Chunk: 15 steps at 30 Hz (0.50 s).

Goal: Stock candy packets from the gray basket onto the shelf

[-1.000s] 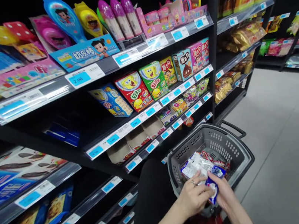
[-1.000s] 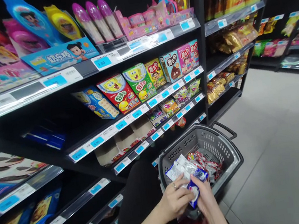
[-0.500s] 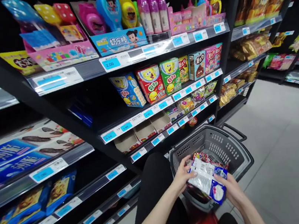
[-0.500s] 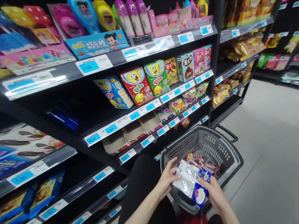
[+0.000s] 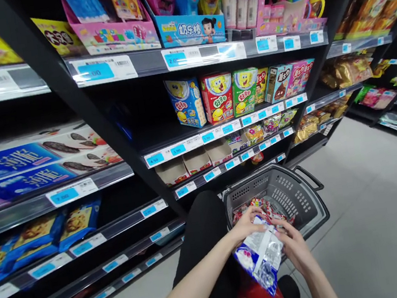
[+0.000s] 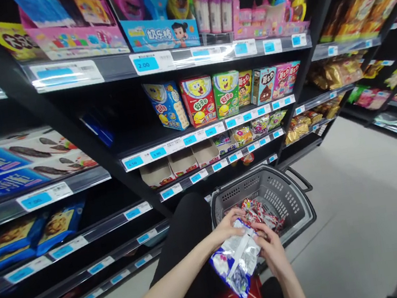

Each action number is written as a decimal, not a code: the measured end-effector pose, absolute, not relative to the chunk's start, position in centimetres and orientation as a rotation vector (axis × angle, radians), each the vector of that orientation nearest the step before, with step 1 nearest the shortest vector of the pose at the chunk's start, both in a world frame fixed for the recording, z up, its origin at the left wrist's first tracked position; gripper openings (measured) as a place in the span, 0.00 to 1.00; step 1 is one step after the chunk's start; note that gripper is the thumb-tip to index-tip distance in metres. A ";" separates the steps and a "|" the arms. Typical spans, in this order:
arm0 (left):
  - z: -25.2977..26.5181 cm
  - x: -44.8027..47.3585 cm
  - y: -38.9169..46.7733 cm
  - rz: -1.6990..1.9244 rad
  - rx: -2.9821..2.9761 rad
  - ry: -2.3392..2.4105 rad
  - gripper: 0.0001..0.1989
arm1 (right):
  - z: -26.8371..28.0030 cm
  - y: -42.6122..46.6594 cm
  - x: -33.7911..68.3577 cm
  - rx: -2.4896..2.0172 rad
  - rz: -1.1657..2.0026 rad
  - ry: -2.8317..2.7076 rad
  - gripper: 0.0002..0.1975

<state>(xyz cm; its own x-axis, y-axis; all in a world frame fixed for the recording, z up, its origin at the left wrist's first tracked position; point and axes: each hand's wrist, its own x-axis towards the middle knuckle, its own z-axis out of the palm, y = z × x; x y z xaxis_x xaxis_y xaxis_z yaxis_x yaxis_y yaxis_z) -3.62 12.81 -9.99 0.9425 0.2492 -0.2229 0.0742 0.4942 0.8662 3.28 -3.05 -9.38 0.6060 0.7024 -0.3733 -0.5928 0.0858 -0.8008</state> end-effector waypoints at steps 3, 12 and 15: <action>-9.5 -4.0 13.2 0.135 0.888 0.346 0.26 | -9.7 -3.5 4.1 -1.160 0.770 -0.040 0.21; -8.6 -4.0 12.7 0.336 1.127 0.297 0.38 | -10.2 -4.9 5.8 -1.344 0.509 -0.204 0.19; -8.6 -4.0 13.2 0.314 1.355 0.404 0.22 | -10.4 -5.4 6.2 -1.485 0.449 -0.250 0.15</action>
